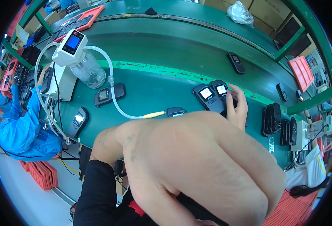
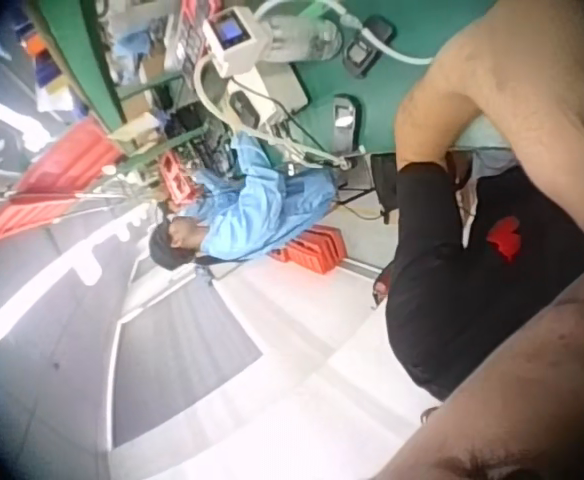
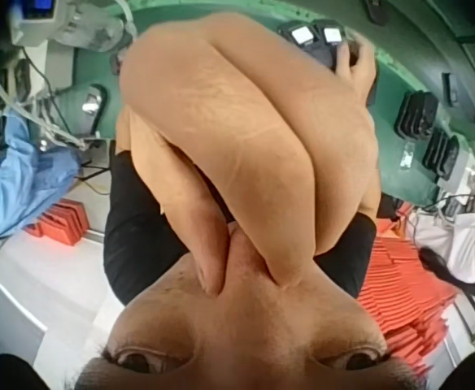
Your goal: Assembling and testing handheld electronic terminals by inserting batteries and checking components on a production line.
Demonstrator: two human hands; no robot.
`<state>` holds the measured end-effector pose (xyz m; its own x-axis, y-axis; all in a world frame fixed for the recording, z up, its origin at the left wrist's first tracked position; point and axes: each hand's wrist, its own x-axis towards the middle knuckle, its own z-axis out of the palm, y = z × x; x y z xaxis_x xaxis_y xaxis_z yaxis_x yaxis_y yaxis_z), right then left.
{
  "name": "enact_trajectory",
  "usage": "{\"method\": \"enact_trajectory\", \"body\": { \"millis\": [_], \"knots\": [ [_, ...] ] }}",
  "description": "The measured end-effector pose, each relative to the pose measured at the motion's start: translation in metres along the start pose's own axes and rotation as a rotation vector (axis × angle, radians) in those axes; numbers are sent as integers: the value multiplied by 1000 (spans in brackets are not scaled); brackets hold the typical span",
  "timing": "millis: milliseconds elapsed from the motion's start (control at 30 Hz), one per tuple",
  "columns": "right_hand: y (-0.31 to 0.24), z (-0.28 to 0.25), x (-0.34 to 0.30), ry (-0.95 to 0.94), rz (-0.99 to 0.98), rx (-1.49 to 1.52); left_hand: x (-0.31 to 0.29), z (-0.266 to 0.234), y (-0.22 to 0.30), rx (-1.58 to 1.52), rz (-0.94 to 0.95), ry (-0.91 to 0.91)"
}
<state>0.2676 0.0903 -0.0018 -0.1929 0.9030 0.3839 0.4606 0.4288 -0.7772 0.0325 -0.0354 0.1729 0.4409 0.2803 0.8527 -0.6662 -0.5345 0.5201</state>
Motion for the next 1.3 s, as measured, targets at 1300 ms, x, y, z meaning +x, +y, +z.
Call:
{"method": "enact_trajectory", "body": {
  "millis": [1300],
  "knots": [
    [-19,26,-42,-310,438,758,-149,-52,-50,1055,-1030,67]
  ]
}}
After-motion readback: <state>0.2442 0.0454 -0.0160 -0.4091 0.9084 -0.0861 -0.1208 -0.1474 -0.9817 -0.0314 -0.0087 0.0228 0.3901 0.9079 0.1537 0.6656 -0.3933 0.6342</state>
